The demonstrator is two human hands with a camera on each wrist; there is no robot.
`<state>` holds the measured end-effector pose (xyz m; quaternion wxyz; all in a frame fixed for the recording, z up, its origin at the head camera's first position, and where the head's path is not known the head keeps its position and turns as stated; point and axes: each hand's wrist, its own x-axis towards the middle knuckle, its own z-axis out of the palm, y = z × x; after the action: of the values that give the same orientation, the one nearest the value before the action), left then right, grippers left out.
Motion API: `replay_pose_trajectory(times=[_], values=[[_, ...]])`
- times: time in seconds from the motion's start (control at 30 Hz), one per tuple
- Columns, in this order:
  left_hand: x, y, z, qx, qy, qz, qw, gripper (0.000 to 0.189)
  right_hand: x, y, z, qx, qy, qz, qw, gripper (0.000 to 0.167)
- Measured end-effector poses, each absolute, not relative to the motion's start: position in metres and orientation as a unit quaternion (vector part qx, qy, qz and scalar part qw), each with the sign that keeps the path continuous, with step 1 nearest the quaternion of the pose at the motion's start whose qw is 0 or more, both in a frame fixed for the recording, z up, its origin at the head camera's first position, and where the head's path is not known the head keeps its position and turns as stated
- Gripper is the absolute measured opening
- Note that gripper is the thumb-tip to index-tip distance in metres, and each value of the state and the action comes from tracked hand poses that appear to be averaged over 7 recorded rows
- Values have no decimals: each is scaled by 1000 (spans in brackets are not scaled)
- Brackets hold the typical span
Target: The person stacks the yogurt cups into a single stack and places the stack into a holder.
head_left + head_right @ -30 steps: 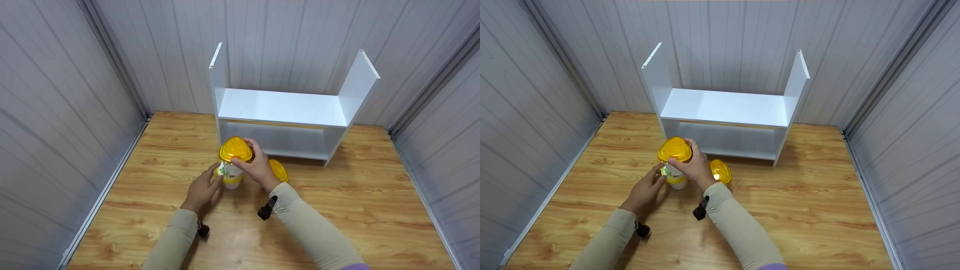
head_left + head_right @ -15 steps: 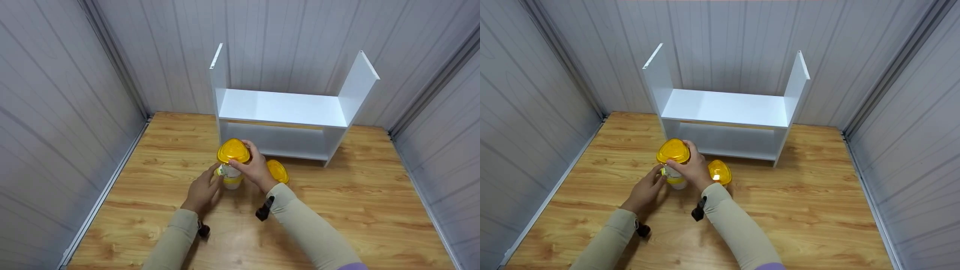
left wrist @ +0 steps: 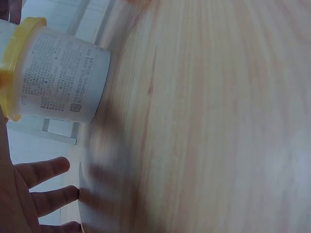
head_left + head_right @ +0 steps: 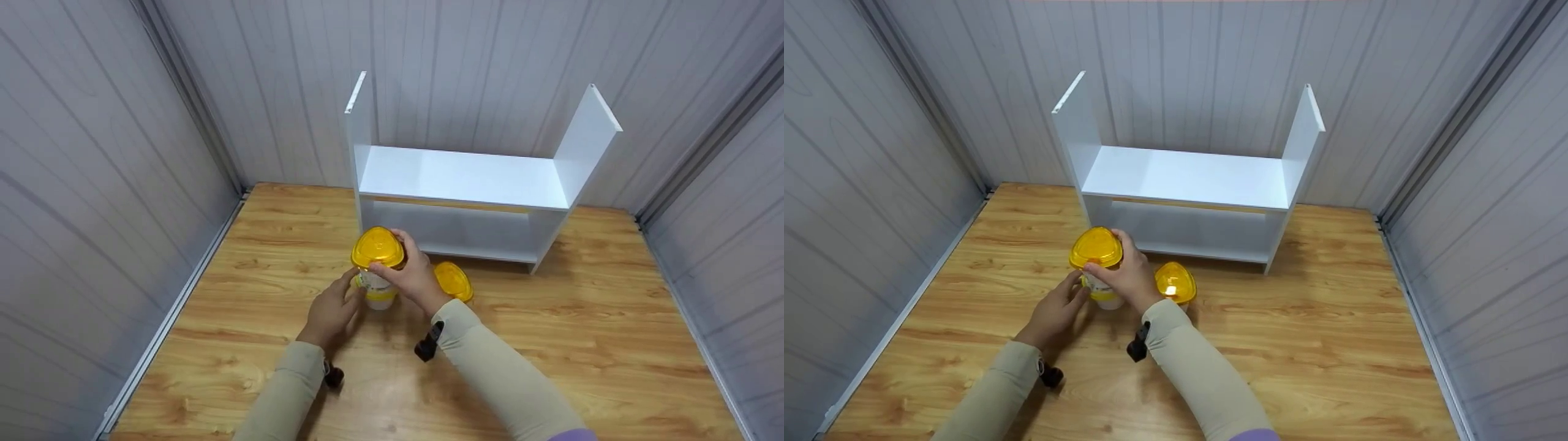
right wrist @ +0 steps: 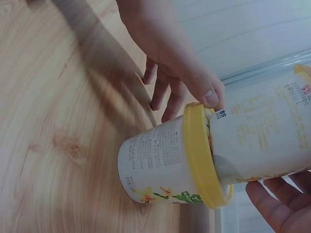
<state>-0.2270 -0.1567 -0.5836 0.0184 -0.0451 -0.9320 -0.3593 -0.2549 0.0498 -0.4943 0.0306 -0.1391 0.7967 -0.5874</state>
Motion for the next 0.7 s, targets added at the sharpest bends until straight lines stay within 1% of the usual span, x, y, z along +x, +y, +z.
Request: replay_pose_trajectory(times=[0.23, 0.47, 0.7], values=[[-227, -156, -584, -49, -933, -357, 25, 64, -253, 49, -493, -139, 806, -575, 33, 87], [-227, -156, -584, -40, -934, -355, 11, 69, -255, 50, -491, -143, 806, -573, 37, 84], [-227, -156, -584, -39, -934, -354, 14, 69, -254, 50, -489, -140, 802, -579, 48, 84]])
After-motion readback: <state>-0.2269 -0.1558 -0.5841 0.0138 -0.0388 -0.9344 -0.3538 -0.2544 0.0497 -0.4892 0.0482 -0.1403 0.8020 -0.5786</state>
